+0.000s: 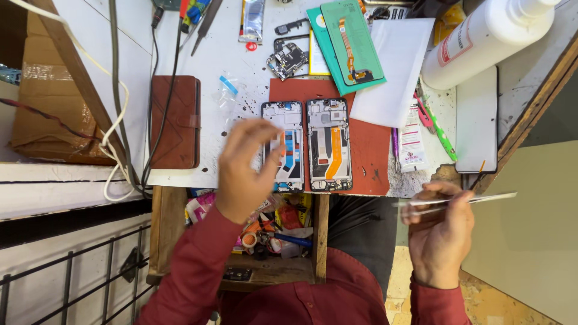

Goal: The person uses tweezers and a metal tool to detach and install ribbon cables and internal components of a mobile phone while working at a bench with parts and tools.

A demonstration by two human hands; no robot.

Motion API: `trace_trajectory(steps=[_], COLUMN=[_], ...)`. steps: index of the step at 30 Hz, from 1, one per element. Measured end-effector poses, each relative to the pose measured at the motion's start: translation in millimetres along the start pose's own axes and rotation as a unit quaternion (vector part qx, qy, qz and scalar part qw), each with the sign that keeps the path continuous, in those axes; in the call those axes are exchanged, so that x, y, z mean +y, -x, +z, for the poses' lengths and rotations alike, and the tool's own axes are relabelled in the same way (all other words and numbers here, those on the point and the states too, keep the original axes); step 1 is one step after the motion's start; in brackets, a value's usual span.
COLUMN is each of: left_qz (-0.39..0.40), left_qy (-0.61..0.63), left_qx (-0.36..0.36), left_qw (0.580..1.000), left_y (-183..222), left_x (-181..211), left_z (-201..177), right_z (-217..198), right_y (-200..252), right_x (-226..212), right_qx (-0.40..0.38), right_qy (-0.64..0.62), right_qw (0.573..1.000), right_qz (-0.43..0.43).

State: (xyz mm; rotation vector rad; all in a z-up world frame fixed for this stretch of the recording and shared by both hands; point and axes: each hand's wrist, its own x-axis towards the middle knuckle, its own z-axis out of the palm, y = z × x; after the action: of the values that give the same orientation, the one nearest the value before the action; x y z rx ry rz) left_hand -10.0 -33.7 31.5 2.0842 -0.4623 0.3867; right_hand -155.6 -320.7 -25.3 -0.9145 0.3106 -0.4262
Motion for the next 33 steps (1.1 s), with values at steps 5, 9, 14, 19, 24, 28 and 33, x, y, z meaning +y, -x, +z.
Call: trace_trajectory(steps=[5, 9, 14, 19, 24, 28, 33], left_qz=[0.08, 0.104, 0.112, 0.148, 0.153, 0.117, 0.106], left_qy=[0.016, -0.041, -0.147, -0.151, -0.167, -0.16, -0.126], left_qx=[-0.125, -0.109, -0.116, -0.122, -0.145, -0.176, -0.179], left_qw=[0.989, 0.988, 0.976, 0.97, 0.963, 0.964, 0.97], left_y=[4.4, -14.8, -31.4, -32.2, -27.2, -22.9, -18.3], left_x=[15.6, 16.8, 9.7, 9.7, 19.6, 27.7, 31.9], left_z=[36.1, 71.4, 93.9, 93.8, 85.5, 82.4, 73.6], right_z=[13.5, 42.1, 89.7, 97.6, 94.8, 94.4, 94.2], right_y=[2.6, -2.9, -13.3, -15.0, -14.9, -16.1, -15.8], right_x=[15.8, 8.4, 2.1, 3.2, 4.8, 4.5, 4.8], right_qx=[-0.026, -0.093, -0.17, -0.149, -0.146, -0.148, -0.139], right_qy=[0.08, 0.335, 0.603, 0.664, 0.667, 0.661, 0.663], right_qw=[0.996, 0.936, 0.768, 0.719, 0.717, 0.72, 0.726], right_qz=[-0.015, -0.048, -0.131, -0.143, -0.141, -0.151, -0.118])
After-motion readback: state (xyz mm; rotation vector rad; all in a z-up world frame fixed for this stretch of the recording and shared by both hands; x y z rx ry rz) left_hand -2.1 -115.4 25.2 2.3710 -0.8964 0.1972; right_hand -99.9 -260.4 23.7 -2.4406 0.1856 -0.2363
